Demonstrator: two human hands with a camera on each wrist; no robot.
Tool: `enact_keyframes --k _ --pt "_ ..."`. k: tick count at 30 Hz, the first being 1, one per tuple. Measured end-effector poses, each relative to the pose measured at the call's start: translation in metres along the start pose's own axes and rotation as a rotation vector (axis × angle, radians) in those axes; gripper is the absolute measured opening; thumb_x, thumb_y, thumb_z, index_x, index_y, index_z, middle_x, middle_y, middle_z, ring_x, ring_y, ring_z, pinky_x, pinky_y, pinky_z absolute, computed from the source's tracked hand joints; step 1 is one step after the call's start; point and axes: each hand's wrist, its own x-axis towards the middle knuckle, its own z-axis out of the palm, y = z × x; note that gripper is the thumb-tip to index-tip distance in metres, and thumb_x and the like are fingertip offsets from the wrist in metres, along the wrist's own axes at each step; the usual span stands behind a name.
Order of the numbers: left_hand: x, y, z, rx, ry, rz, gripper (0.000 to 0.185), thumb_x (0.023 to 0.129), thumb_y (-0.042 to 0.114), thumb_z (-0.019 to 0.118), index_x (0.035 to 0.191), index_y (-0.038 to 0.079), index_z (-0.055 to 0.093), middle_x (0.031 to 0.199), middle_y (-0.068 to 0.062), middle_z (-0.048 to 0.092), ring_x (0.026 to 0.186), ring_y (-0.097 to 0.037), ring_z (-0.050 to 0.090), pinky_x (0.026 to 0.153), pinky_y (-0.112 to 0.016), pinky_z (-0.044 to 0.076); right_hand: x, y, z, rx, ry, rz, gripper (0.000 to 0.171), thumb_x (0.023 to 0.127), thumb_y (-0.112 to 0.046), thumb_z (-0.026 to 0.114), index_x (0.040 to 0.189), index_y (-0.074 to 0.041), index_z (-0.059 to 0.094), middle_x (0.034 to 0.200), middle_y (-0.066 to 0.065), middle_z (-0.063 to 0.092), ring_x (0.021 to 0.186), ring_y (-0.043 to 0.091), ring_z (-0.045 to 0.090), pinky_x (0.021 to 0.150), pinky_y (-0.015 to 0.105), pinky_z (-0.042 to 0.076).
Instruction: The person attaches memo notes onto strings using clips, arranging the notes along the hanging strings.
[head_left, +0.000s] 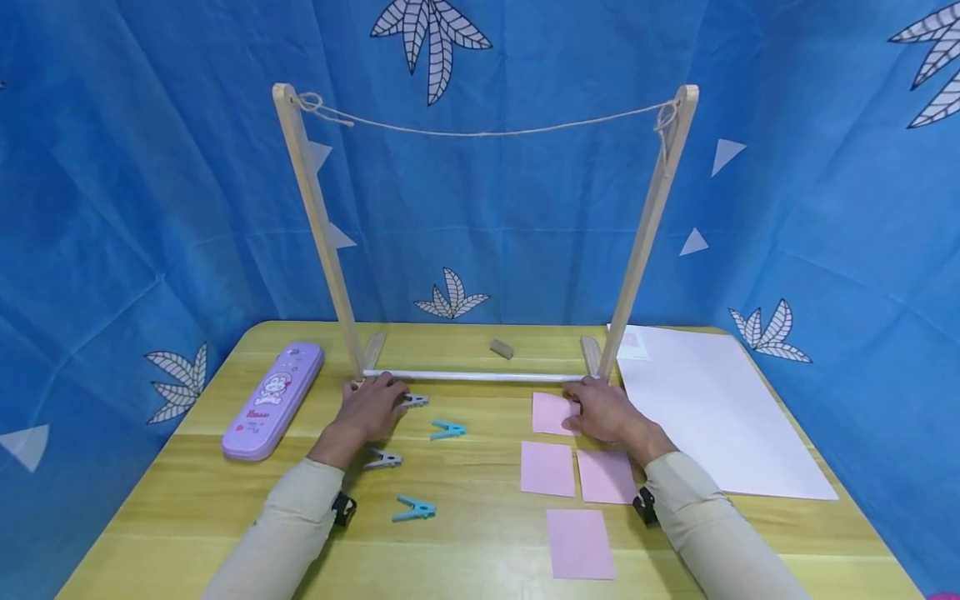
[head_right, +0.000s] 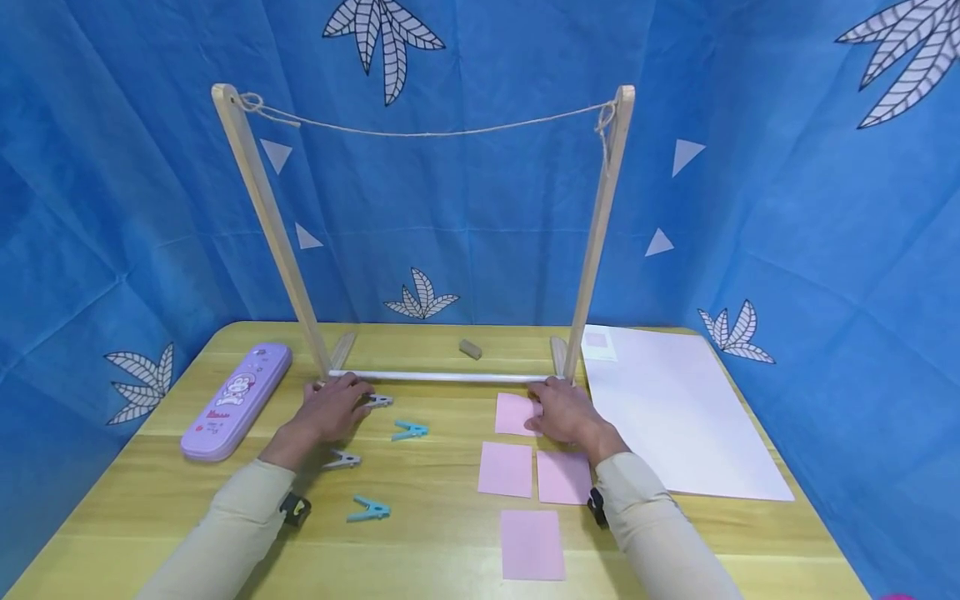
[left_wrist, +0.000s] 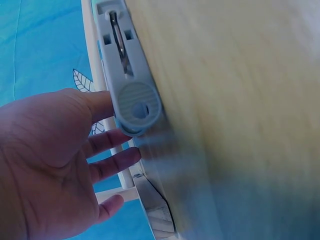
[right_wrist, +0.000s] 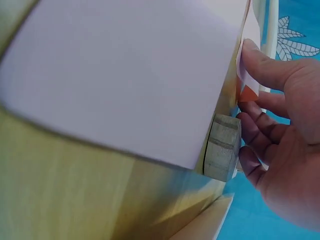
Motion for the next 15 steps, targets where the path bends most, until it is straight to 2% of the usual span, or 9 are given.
enact_keyframes --k 8,12,15 --pt "-0.0003 0.0008 -0.0010 0.003 -0.009 -0.006 0.034 0.097 0.029 0.058 0.129 0.018 0.059 0.128 -0.009 0.055 0.122 -0.034 0.051 0.098 -0.060 0.030 0.0002 -0.0006 0.0009 0.031 0.024 0.021 0.036 0.083 -0.029 0.076 0.112 -0.011 0.067 0.103 0.007 0.061 0.097 0.026 0.057 0.090 0.048 0.043" --pt "0.0009 0.0016 -0.0007 -0.005 -0.002 -0.009 0.034 0.097 0.029 0.057 0.129 0.018 0.059 0.128 -0.008 0.057 0.121 -0.032 0.053 0.097 -0.059 0.029 -0.0009 -0.0017 0.0015 0.063 0.059 0.033 0.038 0.081 -0.028 0.078 0.112 -0.011 0.063 0.099 0.005 0.063 0.092 0.024 0.057 0.087 0.046 0.044" --pt "0.0016 0.0021 0.0003 -0.028 0.010 -0.018 0.035 0.097 0.029 0.056 0.131 0.018 0.059 0.128 -0.007 0.059 0.120 -0.029 0.054 0.096 -0.057 0.029 -0.0012 -0.0027 0.0014 0.124 0.061 0.060 0.046 0.079 -0.026 0.079 0.117 -0.012 0.059 0.088 0.002 0.063 0.081 0.020 0.056 0.076 0.039 0.046"
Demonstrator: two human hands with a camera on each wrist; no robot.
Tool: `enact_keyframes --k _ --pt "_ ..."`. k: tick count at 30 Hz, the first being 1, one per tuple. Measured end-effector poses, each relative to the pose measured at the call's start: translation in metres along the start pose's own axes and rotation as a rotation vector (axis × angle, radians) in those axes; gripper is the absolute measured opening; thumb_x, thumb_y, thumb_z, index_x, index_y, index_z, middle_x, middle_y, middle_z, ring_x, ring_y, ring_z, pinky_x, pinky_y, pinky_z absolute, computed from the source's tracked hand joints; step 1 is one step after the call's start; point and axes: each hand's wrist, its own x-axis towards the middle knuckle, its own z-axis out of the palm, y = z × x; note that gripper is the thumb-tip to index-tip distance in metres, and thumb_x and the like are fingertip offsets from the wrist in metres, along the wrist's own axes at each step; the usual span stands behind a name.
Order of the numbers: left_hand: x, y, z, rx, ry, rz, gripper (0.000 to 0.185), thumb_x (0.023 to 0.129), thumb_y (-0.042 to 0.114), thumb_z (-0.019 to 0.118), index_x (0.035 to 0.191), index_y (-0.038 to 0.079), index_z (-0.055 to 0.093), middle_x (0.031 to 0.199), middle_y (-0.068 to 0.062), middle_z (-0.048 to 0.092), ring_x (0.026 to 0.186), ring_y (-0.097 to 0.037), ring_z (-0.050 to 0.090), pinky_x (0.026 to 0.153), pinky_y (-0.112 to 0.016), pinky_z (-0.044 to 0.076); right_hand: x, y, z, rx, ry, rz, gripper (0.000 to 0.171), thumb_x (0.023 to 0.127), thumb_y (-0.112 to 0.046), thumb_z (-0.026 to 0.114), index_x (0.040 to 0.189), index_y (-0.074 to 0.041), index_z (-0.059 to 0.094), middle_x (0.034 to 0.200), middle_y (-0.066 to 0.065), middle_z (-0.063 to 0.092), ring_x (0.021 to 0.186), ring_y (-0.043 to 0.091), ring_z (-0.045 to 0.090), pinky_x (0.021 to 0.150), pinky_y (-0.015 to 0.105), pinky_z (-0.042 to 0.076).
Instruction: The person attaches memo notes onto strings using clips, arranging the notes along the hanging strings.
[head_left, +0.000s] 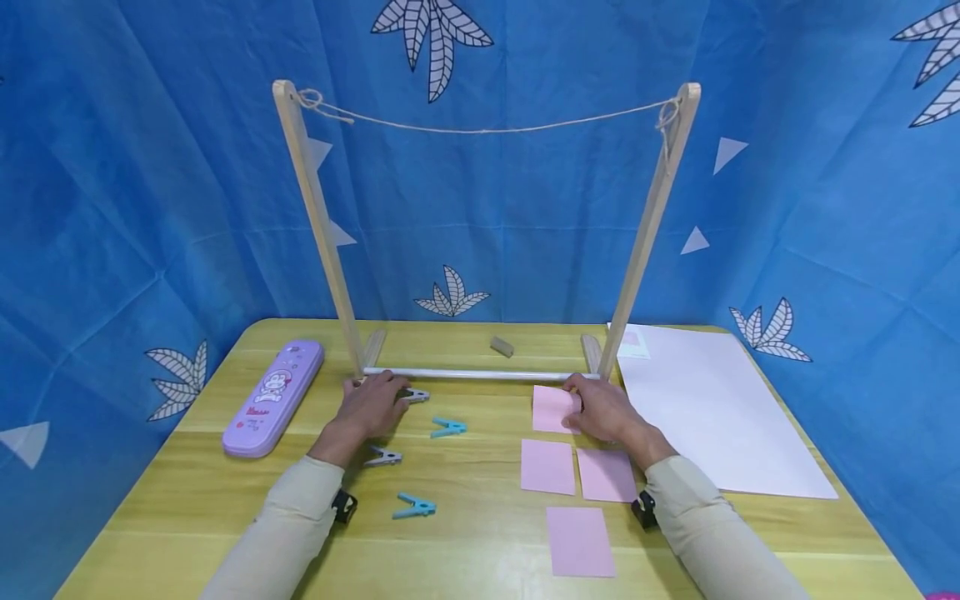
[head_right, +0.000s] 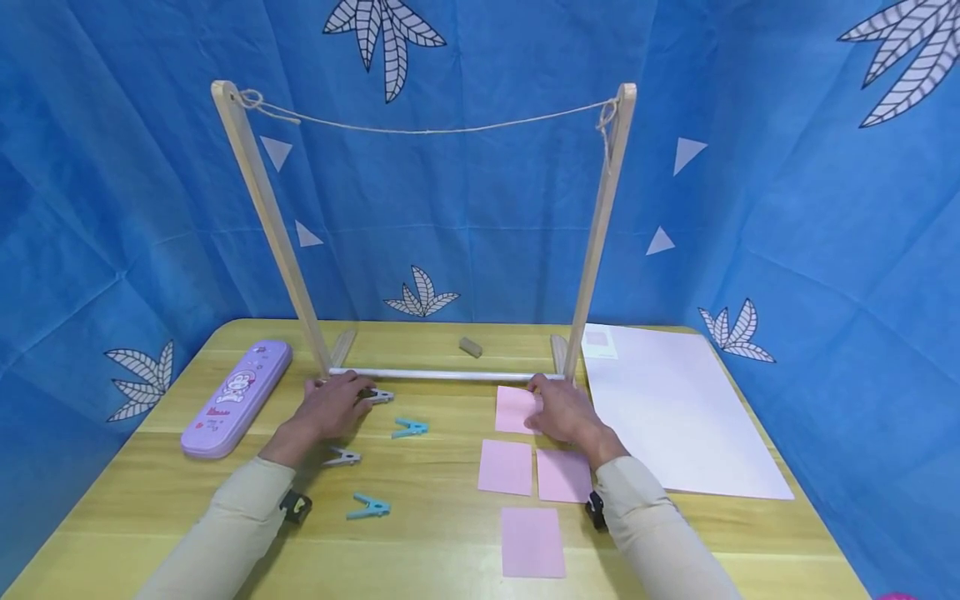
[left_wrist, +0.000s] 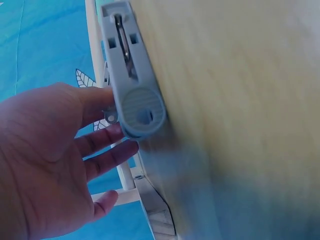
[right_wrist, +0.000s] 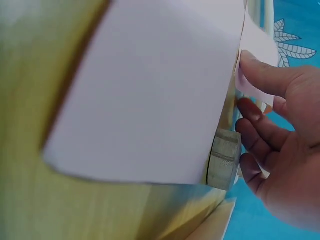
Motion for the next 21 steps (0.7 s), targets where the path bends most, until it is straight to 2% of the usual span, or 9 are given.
enact_keyframes --k 2,4,6,10,12,14,17,21 --pt "0.001 0.000 0.000 -0.017 0.010 -0.003 0.035 0.097 0.030 0.055 0.131 0.018 0.059 0.127 -0.006 0.060 0.119 -0.028 0.055 0.094 -0.056 0.029 0.000 0.000 0.000 0.033 -0.005 0.018 0.050 0.078 -0.026 0.080 0.121 -0.013 0.056 0.081 0.002 0.062 0.073 0.018 0.054 0.069 0.035 0.045" --pt "0.001 0.001 0.000 -0.040 0.014 -0.005 0.035 0.098 0.030 0.055 0.131 0.018 0.059 0.126 -0.006 0.060 0.118 -0.028 0.056 0.093 -0.056 0.030 -0.001 0.000 0.000 0.054 -0.001 0.032 0.052 0.078 -0.025 0.080 0.123 -0.014 0.055 0.082 0.002 0.064 0.072 0.018 0.054 0.067 0.034 0.045" --pt "0.001 0.002 -0.001 -0.064 0.014 -0.005 0.036 0.098 0.031 0.054 0.130 0.018 0.059 0.125 -0.005 0.061 0.117 -0.027 0.056 0.093 -0.056 0.030 -0.002 0.000 0.000 0.053 0.014 0.032 0.052 0.079 -0.023 0.079 0.125 -0.014 0.056 0.091 0.006 0.068 0.077 0.020 0.058 0.071 0.037 0.048" --pt "0.001 0.004 -0.004 -0.129 0.029 0.001 0.037 0.098 0.032 0.054 0.130 0.016 0.059 0.123 -0.006 0.062 0.116 -0.028 0.057 0.094 -0.057 0.030 -0.005 0.001 0.002 0.026 0.062 -0.006 0.050 0.084 -0.018 0.074 0.130 -0.016 0.055 0.114 0.011 0.069 0.098 0.029 0.064 0.086 0.046 0.049" --pt "0.001 0.005 -0.006 -0.168 0.042 0.002 0.037 0.098 0.032 0.054 0.130 0.016 0.059 0.124 -0.005 0.062 0.117 -0.027 0.058 0.095 -0.056 0.031 -0.006 0.001 0.003 0.026 0.080 -0.025 0.049 0.087 -0.015 0.070 0.132 -0.017 0.054 0.120 0.011 0.068 0.105 0.032 0.064 0.089 0.049 0.049" --pt "0.001 0.007 -0.007 -0.208 0.061 0.012 0.036 0.099 0.033 0.053 0.130 0.016 0.058 0.124 -0.004 0.062 0.116 -0.026 0.059 0.095 -0.056 0.032 -0.007 0.001 0.003 0.033 0.103 -0.043 0.046 0.089 -0.011 0.066 0.133 -0.016 0.054 0.121 0.013 0.068 0.104 0.034 0.065 0.089 0.051 0.049" --pt "0.002 0.011 -0.010 -0.261 0.098 0.017 0.036 0.099 0.035 0.053 0.130 0.017 0.058 0.124 -0.002 0.062 0.111 -0.022 0.062 0.095 -0.055 0.033 -0.007 0.000 0.003 0.068 0.123 -0.041 0.042 0.092 -0.008 0.059 0.133 -0.015 0.054 0.116 0.014 0.069 0.094 0.030 0.066 0.085 0.049 0.049" --pt "0.001 0.016 -0.014 -0.310 0.170 0.010 0.036 0.097 0.036 0.057 0.128 0.018 0.059 0.120 0.000 0.064 0.100 -0.019 0.065 0.093 -0.054 0.036 -0.006 -0.003 0.001 0.124 0.131 0.000 0.039 0.093 -0.010 0.058 0.132 -0.015 0.053 0.093 0.010 0.069 0.074 0.020 0.057 0.072 0.038 0.047"
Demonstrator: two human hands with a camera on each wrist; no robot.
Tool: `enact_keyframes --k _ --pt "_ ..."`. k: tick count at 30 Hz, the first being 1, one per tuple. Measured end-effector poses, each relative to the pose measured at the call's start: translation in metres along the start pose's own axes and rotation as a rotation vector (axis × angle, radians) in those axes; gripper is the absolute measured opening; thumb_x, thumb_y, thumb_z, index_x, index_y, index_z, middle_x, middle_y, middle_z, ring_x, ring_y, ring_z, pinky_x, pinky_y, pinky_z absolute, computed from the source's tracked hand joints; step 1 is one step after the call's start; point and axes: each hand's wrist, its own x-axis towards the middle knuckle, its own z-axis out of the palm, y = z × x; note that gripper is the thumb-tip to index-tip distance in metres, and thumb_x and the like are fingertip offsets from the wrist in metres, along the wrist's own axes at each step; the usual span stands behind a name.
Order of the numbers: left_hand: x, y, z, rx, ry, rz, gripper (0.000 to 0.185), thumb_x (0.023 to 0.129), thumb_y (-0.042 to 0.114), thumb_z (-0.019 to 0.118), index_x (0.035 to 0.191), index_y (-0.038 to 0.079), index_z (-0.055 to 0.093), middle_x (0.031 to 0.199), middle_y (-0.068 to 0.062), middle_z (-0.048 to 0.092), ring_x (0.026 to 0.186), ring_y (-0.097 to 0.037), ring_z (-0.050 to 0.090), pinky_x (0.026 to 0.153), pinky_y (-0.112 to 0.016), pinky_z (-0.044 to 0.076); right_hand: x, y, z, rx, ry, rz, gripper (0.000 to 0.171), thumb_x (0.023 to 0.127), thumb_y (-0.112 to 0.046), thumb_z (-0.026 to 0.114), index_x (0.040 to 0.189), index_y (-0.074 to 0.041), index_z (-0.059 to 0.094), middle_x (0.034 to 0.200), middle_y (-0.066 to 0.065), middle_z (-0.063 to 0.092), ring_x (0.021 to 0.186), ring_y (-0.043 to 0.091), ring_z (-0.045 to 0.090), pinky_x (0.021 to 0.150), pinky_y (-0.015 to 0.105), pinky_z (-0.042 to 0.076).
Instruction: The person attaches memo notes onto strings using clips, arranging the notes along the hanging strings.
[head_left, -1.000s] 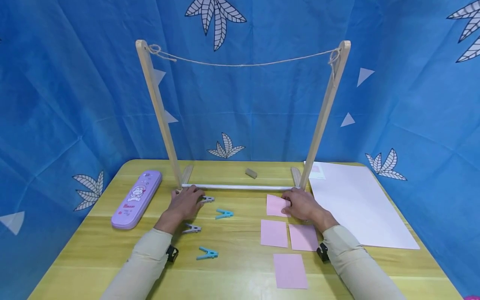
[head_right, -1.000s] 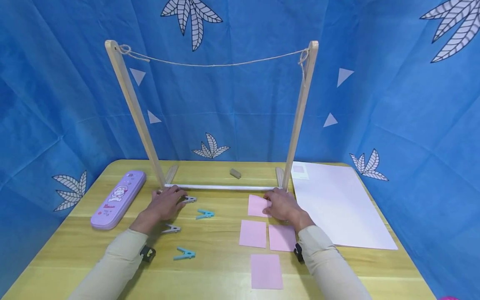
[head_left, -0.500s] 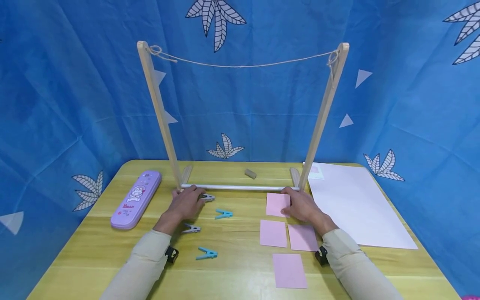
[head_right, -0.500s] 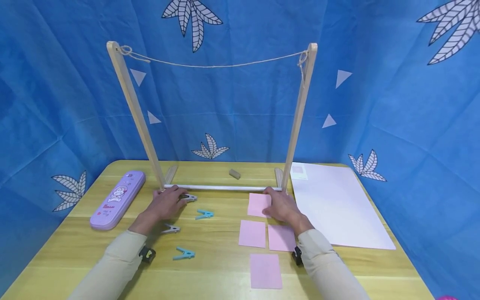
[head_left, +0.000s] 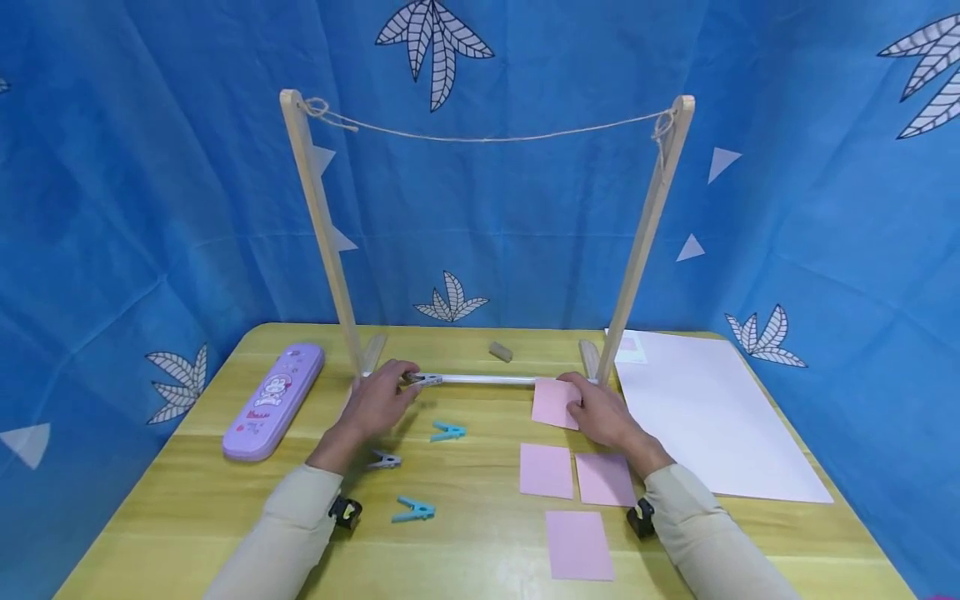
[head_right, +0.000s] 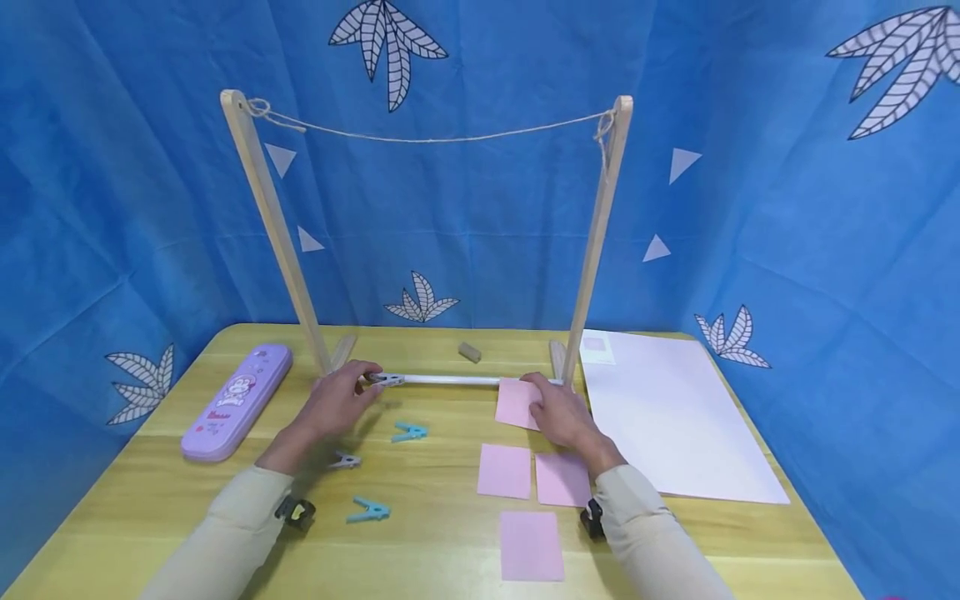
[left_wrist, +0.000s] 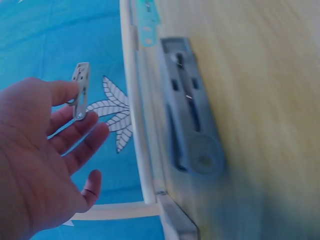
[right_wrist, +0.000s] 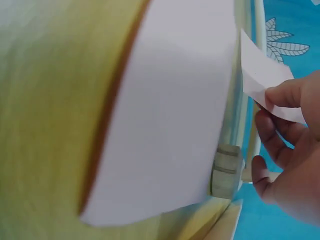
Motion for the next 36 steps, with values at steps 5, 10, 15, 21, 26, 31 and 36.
enact_keyframes --k 5,10,15,21,26,31,36 --pt "0.003 0.009 -0.007 -0.065 0.124 0.028 0.035 0.094 0.036 0.061 0.123 0.017 0.062 0.111 -0.001 0.066 0.088 -0.017 0.064 0.084 -0.046 0.042 0.006 -0.005 -0.002 0.105 0.075 0.034 0.041 0.090 -0.012 0.066 0.129 -0.012 0.053 0.080 0.003 0.058 0.069 0.014 0.051 0.065 0.029 0.041" --pt "0.005 0.016 -0.014 -0.117 0.208 0.036 0.037 0.093 0.037 0.061 0.122 0.015 0.062 0.106 -0.002 0.066 0.086 -0.021 0.062 0.083 -0.043 0.043 0.012 -0.016 -0.006 0.186 0.150 0.018 0.042 0.091 -0.015 0.067 0.130 -0.013 0.053 0.084 0.003 0.057 0.071 0.013 0.053 0.066 0.029 0.042" --pt "0.008 0.025 -0.020 -0.151 0.243 0.028 0.037 0.093 0.037 0.060 0.123 0.016 0.063 0.105 -0.002 0.065 0.088 -0.023 0.060 0.087 -0.046 0.038 0.017 -0.024 -0.011 0.220 0.240 -0.006 0.035 0.094 -0.013 0.063 0.128 -0.012 0.056 0.081 0.004 0.056 0.071 0.015 0.054 0.063 0.028 0.040" --pt "0.010 0.033 -0.031 -0.184 0.269 0.047 0.038 0.094 0.034 0.061 0.127 0.016 0.060 0.107 -0.005 0.064 0.085 -0.023 0.060 0.078 -0.039 0.043 0.022 -0.033 -0.021 0.265 0.268 0.005 0.038 0.095 -0.014 0.061 0.132 -0.015 0.055 0.084 0.005 0.061 0.075 0.016 0.058 0.061 0.027 0.043" --pt "0.015 0.042 -0.045 -0.193 0.301 0.083 0.034 0.093 0.033 0.062 0.121 0.014 0.061 0.103 -0.006 0.063 0.083 -0.023 0.060 0.071 -0.035 0.047 0.026 -0.042 -0.030 0.307 0.297 0.017 0.039 0.094 -0.015 0.062 0.132 -0.015 0.052 0.085 0.007 0.065 0.077 0.019 0.059 0.063 0.030 0.043" --pt "0.019 0.052 -0.064 -0.187 0.341 0.141 0.034 0.094 0.031 0.063 0.121 0.011 0.063 0.100 -0.008 0.063 0.084 -0.028 0.061 0.072 -0.036 0.047 0.032 -0.049 -0.035 0.304 0.320 0.012 0.033 0.096 -0.017 0.059 0.129 -0.016 0.055 0.087 0.007 0.064 0.078 0.019 0.057 0.066 0.029 0.043" --pt "0.018 0.057 -0.081 -0.144 0.363 0.185 0.035 0.094 0.032 0.063 0.122 0.011 0.063 0.099 -0.008 0.062 0.082 -0.025 0.060 0.070 -0.037 0.047 0.039 -0.056 -0.041 0.332 0.323 -0.002 0.036 0.097 -0.018 0.059 0.132 -0.016 0.055 0.088 0.007 0.064 0.078 0.020 0.056 0.067 0.031 0.043"
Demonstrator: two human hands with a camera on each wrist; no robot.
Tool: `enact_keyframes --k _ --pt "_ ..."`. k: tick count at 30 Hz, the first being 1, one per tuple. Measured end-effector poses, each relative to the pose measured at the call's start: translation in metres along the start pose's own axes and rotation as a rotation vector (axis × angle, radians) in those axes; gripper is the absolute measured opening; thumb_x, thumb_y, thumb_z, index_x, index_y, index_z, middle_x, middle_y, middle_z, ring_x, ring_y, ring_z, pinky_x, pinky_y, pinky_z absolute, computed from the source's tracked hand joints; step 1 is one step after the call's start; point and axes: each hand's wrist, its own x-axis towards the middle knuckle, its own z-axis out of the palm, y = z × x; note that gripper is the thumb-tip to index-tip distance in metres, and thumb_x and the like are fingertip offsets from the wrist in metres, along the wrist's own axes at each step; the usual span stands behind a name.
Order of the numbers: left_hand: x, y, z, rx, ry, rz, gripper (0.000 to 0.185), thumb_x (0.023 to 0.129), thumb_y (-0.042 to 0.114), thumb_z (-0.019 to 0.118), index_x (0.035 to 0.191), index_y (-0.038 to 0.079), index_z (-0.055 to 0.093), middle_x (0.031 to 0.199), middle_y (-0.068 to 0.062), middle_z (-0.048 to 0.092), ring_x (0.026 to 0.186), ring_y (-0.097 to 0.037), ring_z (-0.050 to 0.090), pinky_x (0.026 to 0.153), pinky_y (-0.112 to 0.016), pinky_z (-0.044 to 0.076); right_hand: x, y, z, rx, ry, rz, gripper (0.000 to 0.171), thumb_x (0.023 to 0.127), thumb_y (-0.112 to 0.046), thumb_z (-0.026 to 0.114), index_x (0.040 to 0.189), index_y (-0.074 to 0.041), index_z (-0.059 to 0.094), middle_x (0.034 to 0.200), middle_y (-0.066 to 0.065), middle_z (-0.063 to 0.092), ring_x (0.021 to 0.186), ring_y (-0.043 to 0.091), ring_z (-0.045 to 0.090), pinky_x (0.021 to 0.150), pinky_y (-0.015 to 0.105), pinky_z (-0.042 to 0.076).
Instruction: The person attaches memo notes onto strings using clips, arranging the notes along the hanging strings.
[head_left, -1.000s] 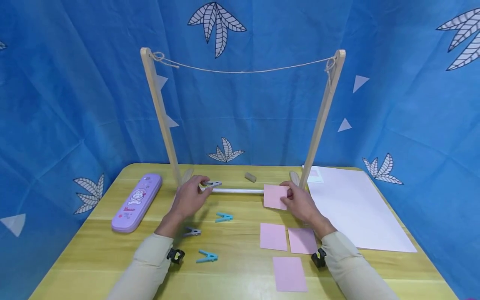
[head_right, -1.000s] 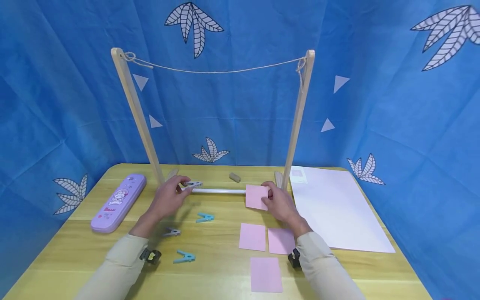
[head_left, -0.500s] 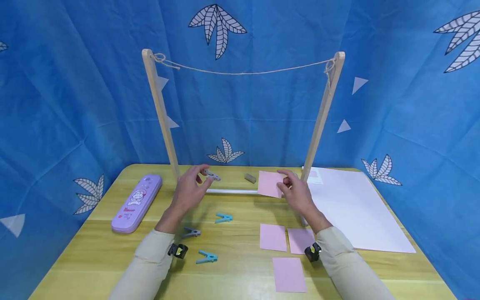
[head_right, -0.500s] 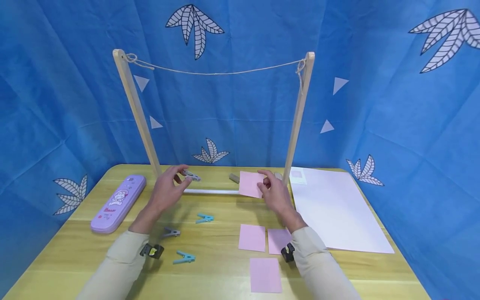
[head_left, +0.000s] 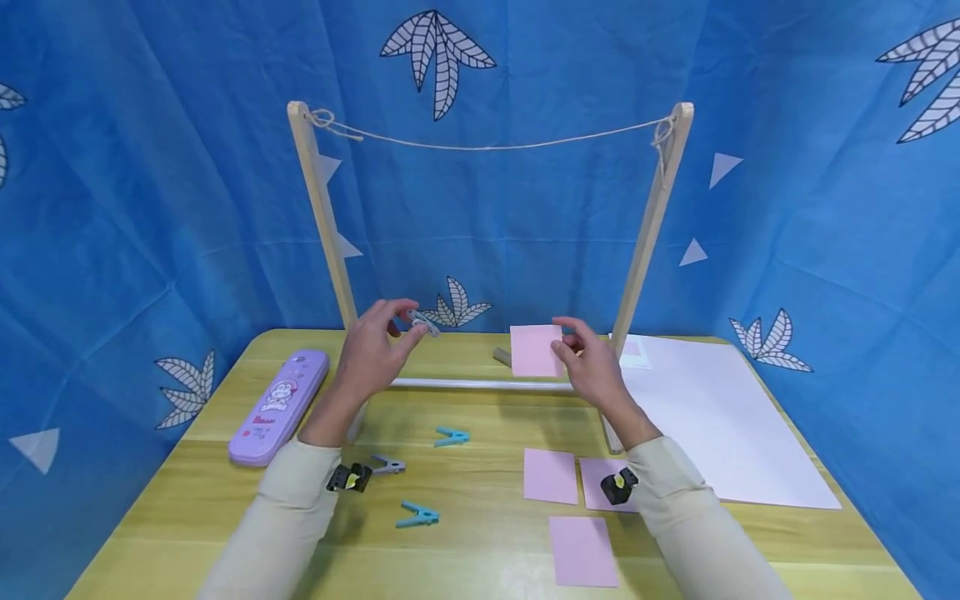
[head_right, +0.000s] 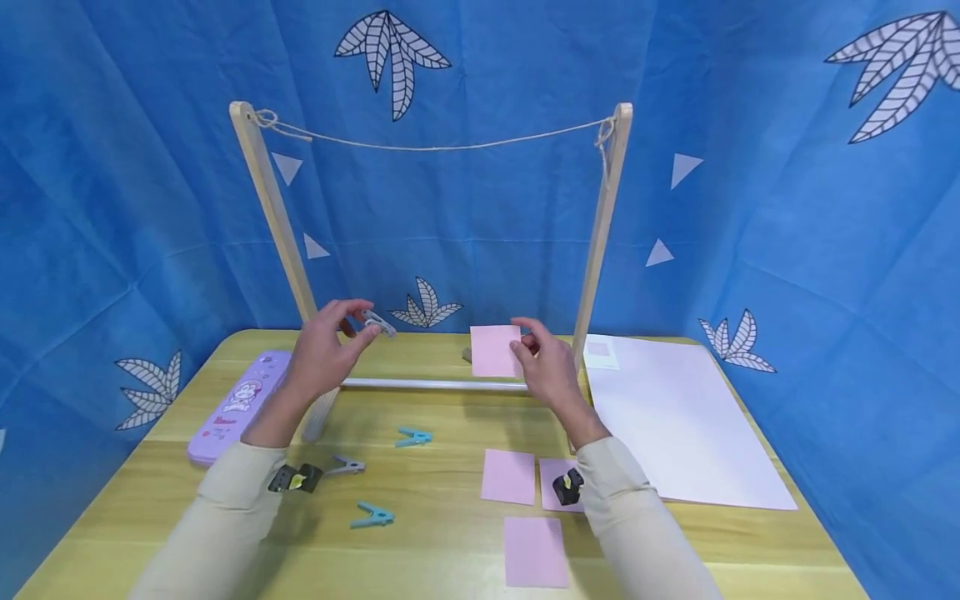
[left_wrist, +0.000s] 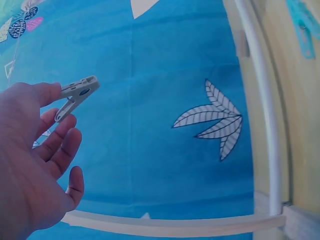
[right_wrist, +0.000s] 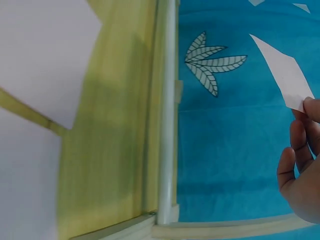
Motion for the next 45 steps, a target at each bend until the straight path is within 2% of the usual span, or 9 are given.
enact_keyframes --k 3,8,17,21,28,34,37,45 --pt "0.004 0.002 -0.007 0.024 0.007 0.028 0.036 0.094 0.032 0.064 0.124 0.012 0.062 0.100 -0.007 0.062 0.082 -0.024 0.060 0.071 -0.038 0.047 0.006 -0.004 -0.002 0.018 -0.003 0.012 0.037 0.096 -0.020 0.061 0.132 -0.016 0.054 0.088 0.007 0.066 0.079 0.020 0.057 0.070 0.033 0.044" --pt "0.012 0.007 -0.019 0.087 0.037 0.084 0.036 0.091 0.032 0.067 0.121 0.011 0.063 0.097 -0.006 0.063 0.082 -0.025 0.061 0.074 -0.042 0.045 0.017 -0.009 -0.004 -0.012 -0.006 0.016 0.033 0.095 -0.024 0.062 0.127 -0.013 0.058 0.092 0.008 0.070 0.086 0.022 0.061 0.077 0.035 0.046" --pt "0.030 0.020 -0.045 0.130 0.103 0.156 0.036 0.092 0.028 0.067 0.122 0.008 0.063 0.100 -0.010 0.064 0.087 -0.026 0.060 0.076 -0.045 0.041 0.033 -0.026 -0.011 -0.040 0.023 -0.030 0.026 0.097 -0.022 0.059 0.119 -0.008 0.063 0.097 0.013 0.067 0.093 0.029 0.063 0.083 0.044 0.048" --pt "0.040 0.025 -0.058 0.151 0.142 0.157 0.037 0.092 0.026 0.067 0.124 0.008 0.062 0.102 -0.012 0.063 0.088 -0.027 0.059 0.078 -0.047 0.038 0.039 -0.035 -0.014 -0.038 0.030 -0.037 0.026 0.096 -0.024 0.061 0.117 -0.009 0.064 0.096 0.012 0.069 0.092 0.027 0.064 0.084 0.043 0.048" --pt "0.054 0.026 -0.077 0.184 0.160 0.124 0.040 0.093 0.028 0.065 0.126 0.007 0.060 0.105 -0.013 0.062 0.091 -0.028 0.058 0.084 -0.049 0.037 0.048 -0.047 -0.015 -0.034 -0.009 -0.024 0.030 0.096 -0.024 0.061 0.124 -0.015 0.059 0.092 0.007 0.071 0.085 0.023 0.062 0.078 0.039 0.047" --pt "0.068 0.030 -0.100 0.180 0.215 0.123 0.040 0.095 0.029 0.062 0.128 0.006 0.059 0.110 -0.016 0.062 0.098 -0.031 0.055 0.084 -0.048 0.036 0.058 -0.059 -0.014 -0.042 -0.008 -0.026 0.028 0.096 -0.027 0.061 0.118 -0.011 0.063 0.095 0.008 0.071 0.089 0.023 0.062 0.082 0.040 0.048" --pt "0.074 0.033 -0.108 0.208 0.219 0.128 0.041 0.095 0.030 0.061 0.129 0.007 0.058 0.113 -0.016 0.063 0.103 -0.031 0.053 0.087 -0.049 0.037 0.063 -0.065 -0.014 -0.042 -0.018 -0.014 0.026 0.096 -0.028 0.061 0.114 -0.011 0.065 0.096 0.007 0.071 0.090 0.023 0.061 0.081 0.039 0.047" --pt "0.084 0.039 -0.121 0.253 0.259 0.160 0.040 0.097 0.030 0.058 0.132 0.010 0.057 0.122 -0.014 0.062 0.109 -0.032 0.052 0.089 -0.050 0.037 0.069 -0.081 -0.009 0.091 -0.061 0.089 0.025 0.095 -0.031 0.062 0.111 -0.013 0.067 0.099 0.007 0.068 0.090 0.022 0.057 0.073 0.032 0.045"
